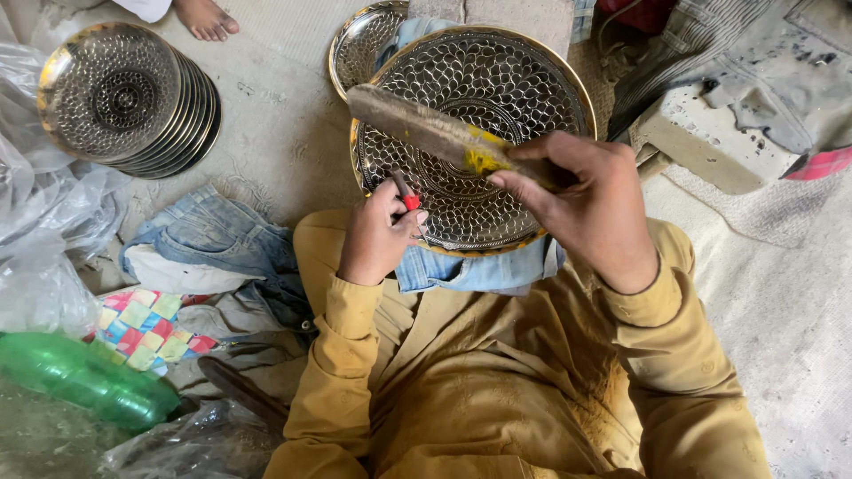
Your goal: The person sits on the floor with an engraved brass tray resting on their lap and repeatedly scrubs its patterned surface using a rectangular abrasive block held in the right hand, while the left hand steadies the tray and holds a small red marker. The person continues the same scrubbing motion across the tray surface throughout the episode.
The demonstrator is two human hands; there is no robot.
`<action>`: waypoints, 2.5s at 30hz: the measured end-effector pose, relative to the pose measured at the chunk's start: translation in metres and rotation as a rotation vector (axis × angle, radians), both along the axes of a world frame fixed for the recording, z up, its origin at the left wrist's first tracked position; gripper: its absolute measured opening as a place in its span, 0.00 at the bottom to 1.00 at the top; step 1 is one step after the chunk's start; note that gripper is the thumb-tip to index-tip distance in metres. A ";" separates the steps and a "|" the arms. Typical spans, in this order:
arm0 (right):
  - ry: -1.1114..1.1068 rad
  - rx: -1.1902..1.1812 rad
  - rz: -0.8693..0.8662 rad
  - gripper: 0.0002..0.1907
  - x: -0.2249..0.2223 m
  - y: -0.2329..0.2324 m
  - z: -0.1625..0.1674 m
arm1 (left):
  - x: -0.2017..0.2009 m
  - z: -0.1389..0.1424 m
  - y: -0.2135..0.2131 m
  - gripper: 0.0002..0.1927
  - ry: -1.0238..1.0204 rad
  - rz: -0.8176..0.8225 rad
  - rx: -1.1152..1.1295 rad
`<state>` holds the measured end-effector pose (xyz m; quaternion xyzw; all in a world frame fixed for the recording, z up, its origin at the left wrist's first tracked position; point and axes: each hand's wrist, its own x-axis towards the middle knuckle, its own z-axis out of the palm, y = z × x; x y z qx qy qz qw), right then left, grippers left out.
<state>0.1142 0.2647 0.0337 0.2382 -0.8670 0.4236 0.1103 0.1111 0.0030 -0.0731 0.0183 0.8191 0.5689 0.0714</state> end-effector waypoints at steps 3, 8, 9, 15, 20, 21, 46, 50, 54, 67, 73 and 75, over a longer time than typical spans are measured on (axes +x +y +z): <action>0.043 -0.039 0.014 0.10 -0.002 0.000 -0.001 | -0.001 0.000 -0.001 0.09 -0.009 -0.018 0.044; 0.001 0.004 0.044 0.08 -0.003 0.000 -0.002 | -0.003 -0.001 -0.002 0.10 0.021 -0.044 -0.042; 0.033 -0.048 0.039 0.09 -0.003 0.000 -0.003 | -0.003 -0.002 -0.003 0.09 0.023 -0.051 -0.042; 0.016 -0.065 0.036 0.09 -0.007 0.000 -0.006 | -0.007 -0.004 -0.003 0.07 -0.036 -0.068 0.051; 0.019 -0.052 0.054 0.09 -0.010 0.003 -0.012 | -0.007 -0.006 -0.004 0.07 -0.042 -0.083 0.048; 0.047 -0.086 0.057 0.10 -0.009 0.004 -0.014 | -0.007 -0.007 -0.005 0.07 -0.045 -0.087 0.032; -0.626 -0.641 -0.177 0.23 0.072 0.020 -0.093 | -0.014 0.040 -0.028 0.06 0.731 0.401 -0.201; -0.389 -0.605 -0.132 0.24 0.070 0.015 -0.081 | 0.010 0.032 -0.014 0.12 0.542 0.407 0.356; -0.249 -0.445 -0.132 0.23 0.063 0.011 -0.063 | 0.032 0.013 0.000 0.11 0.379 0.376 0.341; 0.429 0.182 0.083 0.30 0.033 -0.017 0.000 | 0.048 -0.033 -0.004 0.13 0.721 0.402 -0.463; 0.771 0.550 -0.022 0.27 0.029 -0.028 0.005 | 0.047 -0.041 -0.002 0.11 0.678 0.397 -0.340; 0.712 0.697 -0.013 0.29 0.031 -0.030 0.005 | 0.049 -0.043 -0.001 0.11 0.609 0.427 -0.303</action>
